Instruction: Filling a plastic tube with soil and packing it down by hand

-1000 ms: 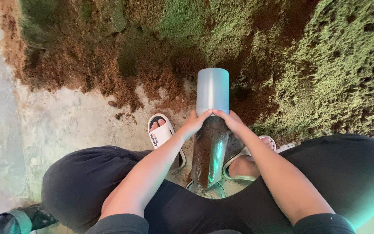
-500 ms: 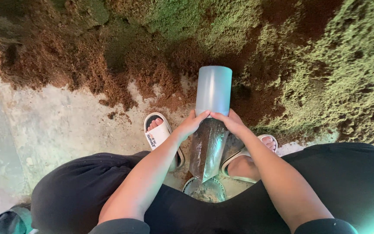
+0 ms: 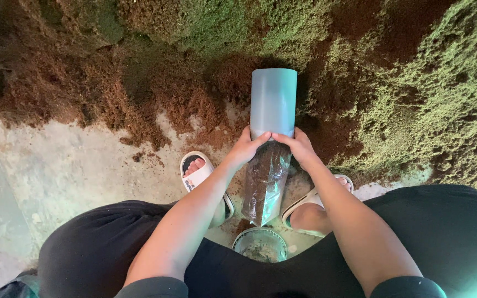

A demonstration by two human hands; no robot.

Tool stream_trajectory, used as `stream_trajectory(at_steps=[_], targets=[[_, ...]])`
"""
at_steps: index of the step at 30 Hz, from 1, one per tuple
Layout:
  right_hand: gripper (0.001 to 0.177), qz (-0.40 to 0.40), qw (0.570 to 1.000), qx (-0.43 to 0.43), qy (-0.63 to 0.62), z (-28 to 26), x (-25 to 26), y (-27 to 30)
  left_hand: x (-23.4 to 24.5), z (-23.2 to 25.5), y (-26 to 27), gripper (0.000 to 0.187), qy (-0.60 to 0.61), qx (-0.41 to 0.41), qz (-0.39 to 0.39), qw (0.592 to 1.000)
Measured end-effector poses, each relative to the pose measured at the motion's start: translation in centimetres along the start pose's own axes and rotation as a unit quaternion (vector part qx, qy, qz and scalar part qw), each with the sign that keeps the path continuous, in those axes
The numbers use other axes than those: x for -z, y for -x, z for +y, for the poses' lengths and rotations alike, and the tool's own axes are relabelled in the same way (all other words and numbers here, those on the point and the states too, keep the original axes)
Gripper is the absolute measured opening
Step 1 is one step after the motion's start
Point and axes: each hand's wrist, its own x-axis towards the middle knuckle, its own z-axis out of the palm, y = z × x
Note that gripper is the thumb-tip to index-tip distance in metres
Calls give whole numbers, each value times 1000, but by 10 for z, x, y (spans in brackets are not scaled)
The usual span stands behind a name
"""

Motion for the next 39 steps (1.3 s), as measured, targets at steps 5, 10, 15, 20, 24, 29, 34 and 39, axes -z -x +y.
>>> stream_trajectory(at_steps=[5,10,15,20,24,29,34,39], targets=[[81,27,998,33,-51,13,2,-21,2,27,5,120,9,-31,13,999],[76,30,992,68,-100,2,6,-23,5,30,-8,120,10,-71,18,997],[75,33,989,104,-104,0,9,-18,1,41,-8,128,5,-64,16,998],[81,25,973,181,-138,9,19,-24,5,40,-14,135,50,-141,27,988],[90,25,956,263,-125,-9,27,-13,14,42,-13,116,39,-244,33,969],[106,27,925,370,-82,-34,39,16,21,67,10,111,56,-344,1,937],[118,9,881,471,-35,-43,46,44,27,73,35,122,51,-419,-57,905],[127,6,866,499,-28,-48,46,54,22,73,49,133,-29,-420,-71,904]])
